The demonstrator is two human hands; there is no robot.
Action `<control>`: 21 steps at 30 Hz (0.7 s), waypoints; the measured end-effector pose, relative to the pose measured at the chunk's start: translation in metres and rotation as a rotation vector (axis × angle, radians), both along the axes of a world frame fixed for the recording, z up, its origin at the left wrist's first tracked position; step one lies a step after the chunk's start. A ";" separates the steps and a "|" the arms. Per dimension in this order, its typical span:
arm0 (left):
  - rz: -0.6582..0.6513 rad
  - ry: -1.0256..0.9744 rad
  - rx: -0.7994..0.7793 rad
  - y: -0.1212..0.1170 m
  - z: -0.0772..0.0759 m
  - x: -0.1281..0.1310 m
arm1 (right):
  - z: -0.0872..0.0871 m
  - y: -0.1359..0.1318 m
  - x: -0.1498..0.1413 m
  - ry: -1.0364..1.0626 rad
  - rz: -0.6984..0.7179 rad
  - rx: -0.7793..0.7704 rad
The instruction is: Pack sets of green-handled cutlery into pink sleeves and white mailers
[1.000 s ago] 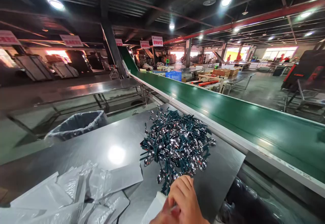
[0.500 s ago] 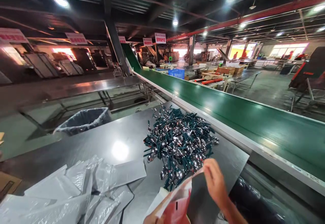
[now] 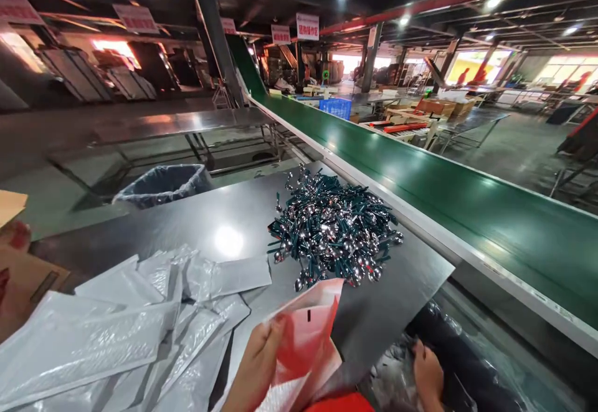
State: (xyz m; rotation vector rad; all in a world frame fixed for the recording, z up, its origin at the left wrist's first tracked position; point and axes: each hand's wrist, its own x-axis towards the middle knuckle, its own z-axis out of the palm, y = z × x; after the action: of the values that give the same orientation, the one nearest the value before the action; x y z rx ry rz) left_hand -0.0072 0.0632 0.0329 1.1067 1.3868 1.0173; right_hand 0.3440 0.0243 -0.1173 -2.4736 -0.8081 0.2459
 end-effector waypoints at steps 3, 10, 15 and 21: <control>-0.004 -0.028 -0.029 -0.001 0.012 0.003 | 0.040 0.033 -0.029 0.227 0.367 0.360; -0.103 -0.031 0.018 0.000 0.024 0.006 | 0.162 0.073 -0.117 0.628 1.302 0.522; -0.233 -0.042 0.171 0.009 0.022 -0.008 | 0.169 0.070 -0.130 0.389 1.305 0.556; -0.279 0.174 0.464 0.018 0.036 -0.024 | 0.170 0.070 -0.123 0.295 1.298 0.791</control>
State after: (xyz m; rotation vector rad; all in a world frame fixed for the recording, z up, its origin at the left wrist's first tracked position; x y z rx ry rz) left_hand -0.0308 0.0808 0.0689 1.7143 1.1098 1.0826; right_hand 0.2206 0.0941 0.0525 -0.9021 -1.8062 0.5633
